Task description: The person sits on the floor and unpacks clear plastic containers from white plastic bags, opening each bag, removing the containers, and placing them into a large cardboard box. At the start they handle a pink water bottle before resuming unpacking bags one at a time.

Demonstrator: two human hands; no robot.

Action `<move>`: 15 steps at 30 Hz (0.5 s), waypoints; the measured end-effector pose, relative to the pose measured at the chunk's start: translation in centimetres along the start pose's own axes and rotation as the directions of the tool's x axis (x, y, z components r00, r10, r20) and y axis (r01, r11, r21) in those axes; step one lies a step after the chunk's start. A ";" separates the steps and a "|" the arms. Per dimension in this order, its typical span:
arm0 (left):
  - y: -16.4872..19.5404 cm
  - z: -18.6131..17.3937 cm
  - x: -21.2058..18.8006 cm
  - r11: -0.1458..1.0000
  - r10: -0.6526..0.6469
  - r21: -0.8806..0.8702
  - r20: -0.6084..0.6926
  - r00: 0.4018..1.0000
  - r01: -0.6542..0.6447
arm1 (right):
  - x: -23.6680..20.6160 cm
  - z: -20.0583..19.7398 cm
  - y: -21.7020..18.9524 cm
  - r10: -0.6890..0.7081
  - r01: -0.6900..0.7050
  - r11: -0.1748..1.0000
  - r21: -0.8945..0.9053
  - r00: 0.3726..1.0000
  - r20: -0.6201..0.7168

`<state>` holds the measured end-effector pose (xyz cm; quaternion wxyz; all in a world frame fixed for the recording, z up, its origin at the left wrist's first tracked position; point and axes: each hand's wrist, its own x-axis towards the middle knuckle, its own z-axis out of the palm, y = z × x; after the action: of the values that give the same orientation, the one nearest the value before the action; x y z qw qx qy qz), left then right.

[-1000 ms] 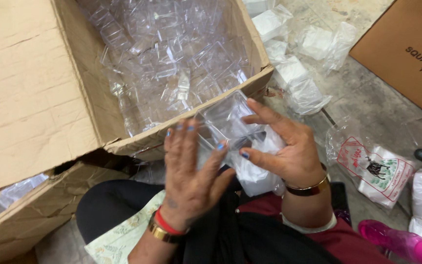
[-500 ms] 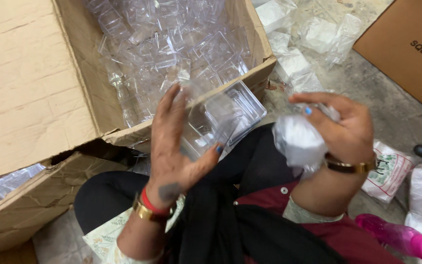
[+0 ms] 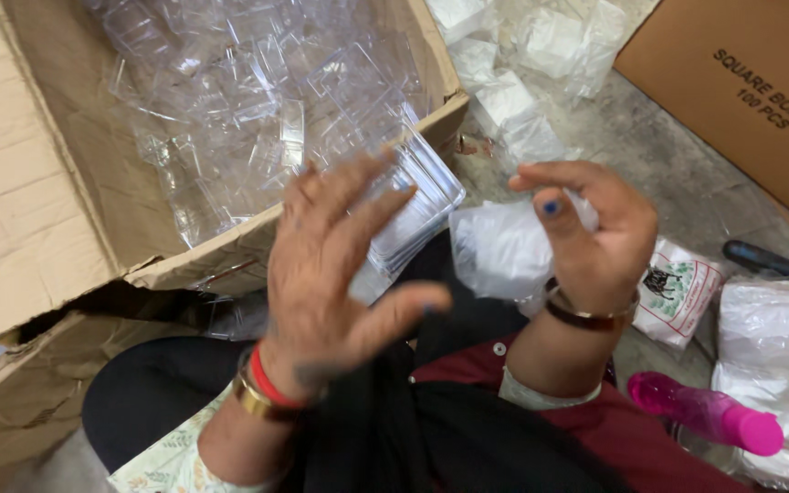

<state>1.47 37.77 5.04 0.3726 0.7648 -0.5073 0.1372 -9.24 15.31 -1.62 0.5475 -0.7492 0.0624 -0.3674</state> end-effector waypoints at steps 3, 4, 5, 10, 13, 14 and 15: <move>2.4 0.5 -0.4 0.989 0.011 -0.145 -0.005 1.000 -0.012 | -1.3 1.4 -1.6 -0.140 0.139 0.989 -0.056 0.990 -0.021; 3.0 0.9 -0.6 0.982 0.018 -0.186 0.000 1.000 -0.018 | -1.7 2.0 -2.2 -0.172 0.171 0.985 -0.040 0.985 -0.023; 3.3 1.3 -0.7 0.981 -0.020 -0.195 -0.004 1.000 0.018 | -2.0 2.5 -2.8 -0.181 0.182 0.983 0.027 0.983 -0.022; 2.7 1.5 -3.1 0.958 -0.153 -0.255 -0.076 0.985 0.130 | -1.5 2.9 -3.8 0.009 -0.011 0.815 0.580 1.000 0.006; 2.1 0.8 -4.8 0.947 -0.267 -0.220 -0.134 0.954 0.234 | -1.5 0.9 -3.2 0.116 -0.232 0.823 0.519 0.962 0.245; 1.9 0.6 -5.1 0.934 -0.311 -0.222 -0.124 0.942 0.279 | -1.8 0.9 -2.7 0.113 -0.232 0.838 0.494 0.959 0.258; 1.8 0.3 -5.3 0.920 -0.353 -0.224 -0.112 0.929 0.323 | -2.0 1.0 -2.2 0.111 -0.231 0.854 0.467 0.956 0.270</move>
<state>-2.54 40.71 2.49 0.5033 0.7867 -0.3493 0.0757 -10.77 17.95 -0.82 0.7546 -0.6137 -0.0316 -0.2300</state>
